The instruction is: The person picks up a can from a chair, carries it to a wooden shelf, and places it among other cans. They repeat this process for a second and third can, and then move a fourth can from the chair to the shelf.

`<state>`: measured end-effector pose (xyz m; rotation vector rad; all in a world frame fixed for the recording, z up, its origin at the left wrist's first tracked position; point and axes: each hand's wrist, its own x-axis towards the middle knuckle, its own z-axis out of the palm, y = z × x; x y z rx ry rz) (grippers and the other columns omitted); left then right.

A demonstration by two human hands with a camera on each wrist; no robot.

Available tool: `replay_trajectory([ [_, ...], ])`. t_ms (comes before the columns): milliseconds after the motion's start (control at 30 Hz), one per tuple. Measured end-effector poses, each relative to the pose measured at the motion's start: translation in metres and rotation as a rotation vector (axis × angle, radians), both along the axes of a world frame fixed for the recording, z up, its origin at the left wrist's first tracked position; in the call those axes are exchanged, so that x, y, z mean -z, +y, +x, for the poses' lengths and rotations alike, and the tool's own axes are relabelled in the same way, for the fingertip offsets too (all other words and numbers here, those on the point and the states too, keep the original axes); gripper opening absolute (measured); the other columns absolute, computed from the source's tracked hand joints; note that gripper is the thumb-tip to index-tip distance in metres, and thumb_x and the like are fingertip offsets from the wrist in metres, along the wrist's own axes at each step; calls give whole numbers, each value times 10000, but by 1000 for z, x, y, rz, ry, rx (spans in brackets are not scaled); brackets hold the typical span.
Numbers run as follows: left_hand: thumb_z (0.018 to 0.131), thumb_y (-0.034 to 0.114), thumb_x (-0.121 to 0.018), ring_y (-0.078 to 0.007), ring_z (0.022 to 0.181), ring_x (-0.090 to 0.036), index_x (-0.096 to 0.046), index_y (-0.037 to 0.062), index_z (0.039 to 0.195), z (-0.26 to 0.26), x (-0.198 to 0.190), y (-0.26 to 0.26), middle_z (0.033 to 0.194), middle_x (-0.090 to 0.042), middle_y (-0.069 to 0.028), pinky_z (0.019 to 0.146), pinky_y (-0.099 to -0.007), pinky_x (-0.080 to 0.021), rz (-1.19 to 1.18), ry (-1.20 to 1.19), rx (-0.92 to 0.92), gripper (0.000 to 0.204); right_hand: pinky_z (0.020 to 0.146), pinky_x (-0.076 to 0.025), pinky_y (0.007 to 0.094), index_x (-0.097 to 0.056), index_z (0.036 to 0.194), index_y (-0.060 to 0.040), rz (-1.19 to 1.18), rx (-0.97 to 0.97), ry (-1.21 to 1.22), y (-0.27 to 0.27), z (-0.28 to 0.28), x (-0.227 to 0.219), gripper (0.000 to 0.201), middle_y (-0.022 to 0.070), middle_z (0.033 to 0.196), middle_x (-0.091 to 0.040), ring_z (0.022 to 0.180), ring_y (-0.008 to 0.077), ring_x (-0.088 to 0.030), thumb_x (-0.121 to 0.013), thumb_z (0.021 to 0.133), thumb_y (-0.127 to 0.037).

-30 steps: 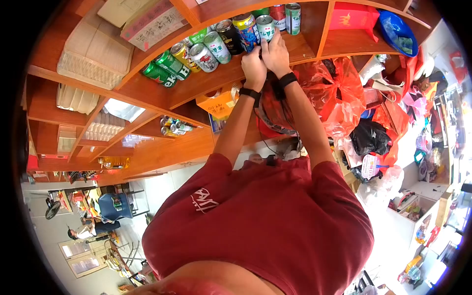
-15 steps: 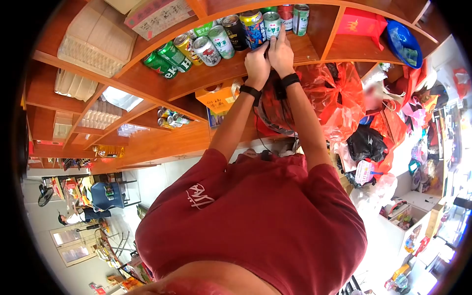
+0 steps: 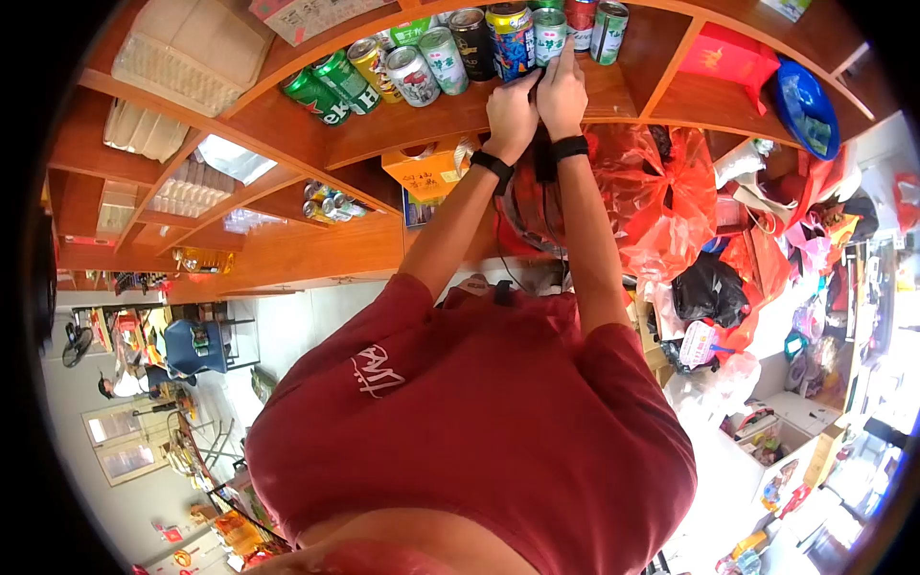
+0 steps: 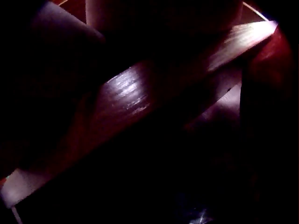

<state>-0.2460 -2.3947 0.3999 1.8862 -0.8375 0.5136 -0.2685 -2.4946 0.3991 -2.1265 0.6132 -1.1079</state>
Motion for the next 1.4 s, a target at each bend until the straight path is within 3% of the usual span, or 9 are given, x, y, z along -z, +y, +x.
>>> replay_trajectory([
  [500, 927, 106, -633, -332, 1039, -715, -663, -12, 1218, -41, 4, 97, 1136, -720, -224, 888, -398, -560, -168, 199, 370, 315, 1036, -469, 463, -492, 1365, 91, 86, -87, -197, 7, -2, 5, 486, 273, 1303, -601, 1196, 404, -608, -650, 982, -162],
  [600, 1008, 272, -593, -360, 1189, -643, -596, 3, 1323, -65, 12, 179, 1296, -652, -238, 987, -417, -516, 441, 615, 495, 414, 1025, -479, 466, -460, 1362, 91, 56, -131, -290, 20, -6, 10, 482, 265, 1289, -592, 1178, 373, -616, -670, 970, -91],
  [700, 1017, 317, -597, -380, 1291, -565, -584, 37, 1362, -86, 121, 277, 1412, -582, -234, 1049, -427, -474, 490, 601, 657, 445, 992, -504, 442, -444, 1322, 105, 217, -166, -438, 67, -22, -3, 444, 259, 1328, -552, 1167, 342, -603, -646, 986, -103],
  [833, 914, 383, -620, -362, 1021, -727, -690, 89, 1252, -127, 251, 431, 1158, -747, -159, 892, -520, -561, 1221, 974, -104, 454, 904, -517, 390, -478, 1209, 48, 260, -205, -655, 156, -32, 11, 311, 179, 1211, -571, 986, 273, -598, -603, 1018, -164],
  [900, 920, 339, -602, -355, 1009, -717, -728, 72, 1084, -171, 331, 519, 1001, -755, -158, 851, -467, -558, 1400, 1103, -190, 337, 904, -503, 380, -489, 1185, 40, 311, -406, -642, 210, -34, 24, 290, 170, 1170, -584, 961, 269, -589, -610, 1018, -165],
  [1067, 907, 362, -620, -338, 980, -719, -737, 71, 1077, -287, 345, 607, 991, -758, -152, 831, -458, -561, 1060, 1687, -258, 357, 822, -525, 348, -659, 1044, 6, 293, -1087, -42, 330, -36, 62, 102, 94, 910, -692, 845, 234, -662, -614, 963, -35],
  [1233, 894, 385, -637, -321, 950, -720, -747, 70, 1069, -331, 356, 639, 981, -760, -145, 811, -449, -564, 699, 1849, -320, 377, 893, -545, 376, -634, 1267, -7, -48, -1496, 651, 437, -2, 165, 326, 158, 1111, -723, 1012, 272, -697, -633, 979, -161],
  [1300, 888, 394, -644, -315, 939, -721, -751, 70, 1066, -336, 360, 654, 977, -761, -143, 803, -445, -565, 590, 1867, -343, 385, 1113, -437, 444, -541, 1425, -37, -276, -1613, 567, 470, 11, 239, 489, 228, 1398, -599, 1327, 358, -557, -643, 967, -174],
  [1400, 880, 408, -654, -305, 921, -722, -757, 69, 1061, -348, 370, 683, 971, -763, -139, 791, -440, -567, 469, 1881, -382, 398, 1263, -161, 523, -14, 1645, -108, -502, -1567, 1303, 513, 25, 267, 1069, 254, 1694, 28, 1571, 433, -27, -725, 894, -379],
])
